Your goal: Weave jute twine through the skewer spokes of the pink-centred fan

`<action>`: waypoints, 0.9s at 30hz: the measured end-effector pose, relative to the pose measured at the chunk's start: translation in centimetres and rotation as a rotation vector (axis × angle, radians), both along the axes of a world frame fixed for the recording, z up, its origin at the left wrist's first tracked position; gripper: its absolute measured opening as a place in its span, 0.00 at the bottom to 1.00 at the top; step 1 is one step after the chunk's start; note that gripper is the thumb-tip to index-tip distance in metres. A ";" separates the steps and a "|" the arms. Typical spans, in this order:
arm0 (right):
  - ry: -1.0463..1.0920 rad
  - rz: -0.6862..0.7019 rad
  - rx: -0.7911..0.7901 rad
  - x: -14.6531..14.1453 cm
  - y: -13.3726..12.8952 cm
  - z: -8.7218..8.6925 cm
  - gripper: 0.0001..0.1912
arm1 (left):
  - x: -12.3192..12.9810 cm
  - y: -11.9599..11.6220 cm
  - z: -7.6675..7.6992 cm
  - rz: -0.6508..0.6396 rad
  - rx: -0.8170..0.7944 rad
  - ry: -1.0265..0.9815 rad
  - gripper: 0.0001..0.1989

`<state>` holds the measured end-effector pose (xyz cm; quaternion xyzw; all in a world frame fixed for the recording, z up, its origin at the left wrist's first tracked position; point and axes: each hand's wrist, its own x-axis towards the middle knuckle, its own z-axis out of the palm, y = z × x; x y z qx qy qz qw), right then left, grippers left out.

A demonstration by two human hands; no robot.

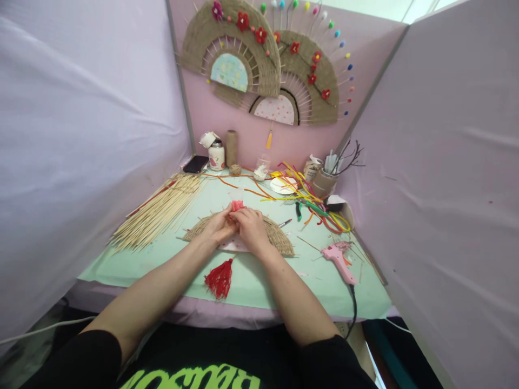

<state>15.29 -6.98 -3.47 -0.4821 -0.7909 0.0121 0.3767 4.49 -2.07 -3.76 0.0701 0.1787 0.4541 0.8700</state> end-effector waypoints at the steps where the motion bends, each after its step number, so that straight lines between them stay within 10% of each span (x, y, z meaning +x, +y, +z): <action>1: 0.040 0.009 0.013 0.1 0.0 0.0 0.17 | 0.0 -0.1 0.0 0.009 0.012 0.013 0.12; 8: 0.644 -0.154 0.067 2.0 0.2 1.2 0.13 | -0.1 -1.0 0.7 -0.041 0.106 0.308 0.14; 13: 1.146 -0.083 -0.378 4.0 1.1 1.5 0.13 | 0.4 -0.9 -0.3 0.006 0.291 0.563 0.16; 18: 1.181 0.128 -0.760 5.2 0.5 2.1 0.14 | 0.6 -0.6 -1.3 0.047 0.522 0.636 0.21; 27: 1.129 0.149 -0.819 5.2 -0.1 2.3 0.14 | 0.1 -0.8 -0.7 0.063 0.585 0.727 0.21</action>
